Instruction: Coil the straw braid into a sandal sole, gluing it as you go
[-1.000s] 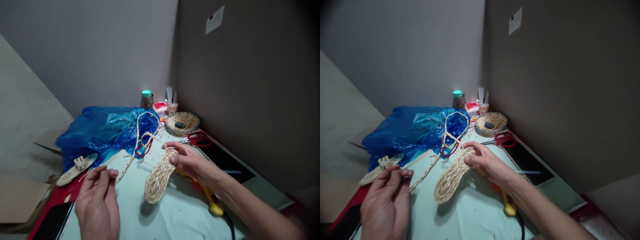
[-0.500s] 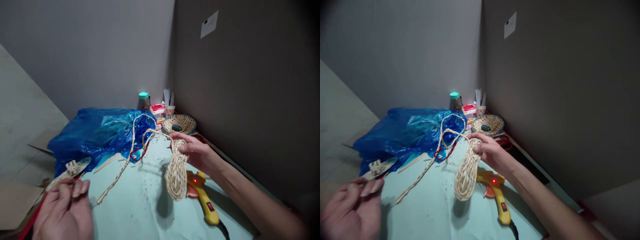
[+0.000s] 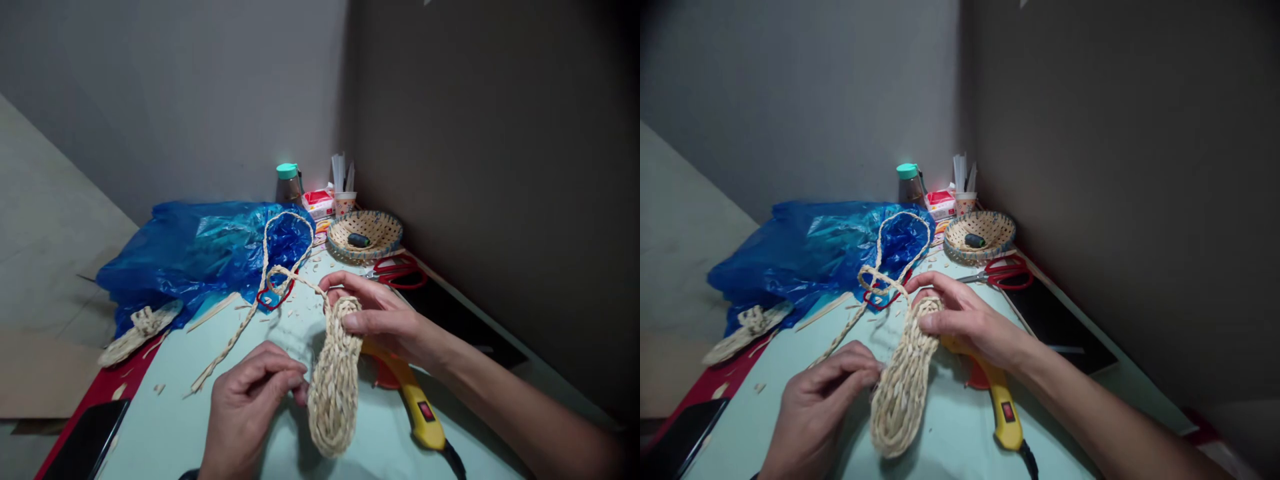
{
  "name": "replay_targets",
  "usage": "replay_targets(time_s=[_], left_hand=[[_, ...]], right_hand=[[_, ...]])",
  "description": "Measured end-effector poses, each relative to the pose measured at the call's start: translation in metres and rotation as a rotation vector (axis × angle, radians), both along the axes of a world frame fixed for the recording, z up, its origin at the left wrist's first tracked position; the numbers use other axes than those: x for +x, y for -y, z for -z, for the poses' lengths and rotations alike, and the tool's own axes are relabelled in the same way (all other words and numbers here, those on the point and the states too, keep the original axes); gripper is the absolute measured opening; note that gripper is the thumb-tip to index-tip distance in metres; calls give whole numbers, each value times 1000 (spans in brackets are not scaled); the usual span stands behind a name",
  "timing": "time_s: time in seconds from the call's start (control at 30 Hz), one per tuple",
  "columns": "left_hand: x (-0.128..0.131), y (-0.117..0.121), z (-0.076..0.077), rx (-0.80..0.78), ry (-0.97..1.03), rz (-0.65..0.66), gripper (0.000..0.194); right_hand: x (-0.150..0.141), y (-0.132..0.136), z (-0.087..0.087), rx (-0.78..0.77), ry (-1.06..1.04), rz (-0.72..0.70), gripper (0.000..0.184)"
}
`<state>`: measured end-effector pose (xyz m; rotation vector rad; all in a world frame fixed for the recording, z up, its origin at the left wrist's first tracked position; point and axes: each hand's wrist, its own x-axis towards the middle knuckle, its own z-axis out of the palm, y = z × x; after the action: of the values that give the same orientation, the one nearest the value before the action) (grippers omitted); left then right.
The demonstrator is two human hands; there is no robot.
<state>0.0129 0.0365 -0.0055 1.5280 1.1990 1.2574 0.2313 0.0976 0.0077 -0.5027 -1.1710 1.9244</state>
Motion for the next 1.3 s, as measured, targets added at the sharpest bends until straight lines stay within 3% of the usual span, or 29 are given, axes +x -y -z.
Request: replay_targets(time_s=[0.13,0.33,0.57,0.77,0.9,1.17,1.3], left_hand=[[0,-4,-2,23,16,-38,16],[-1,1,-2,-124,-23,-73,23],[3,6,-8,-162,-41,-54,21],[3,11,-7,-284,-45,15,15],[4,7,-12,-207,-58,62,14],[8,9,-9,-28,-272,-9,17],[5,11,-10,-19,-280,73,23]], right_hand=[[1,2,2,28,9,-24,37],[-1,3,7,44,26,-37,37],[-2,4,8,87,94,-47,38],[-2,5,8,106,126,-37,36],[-2,5,8,134,135,-38,35],[-4,6,6,166,207,0,35],[-4,6,7,93,147,98,34]])
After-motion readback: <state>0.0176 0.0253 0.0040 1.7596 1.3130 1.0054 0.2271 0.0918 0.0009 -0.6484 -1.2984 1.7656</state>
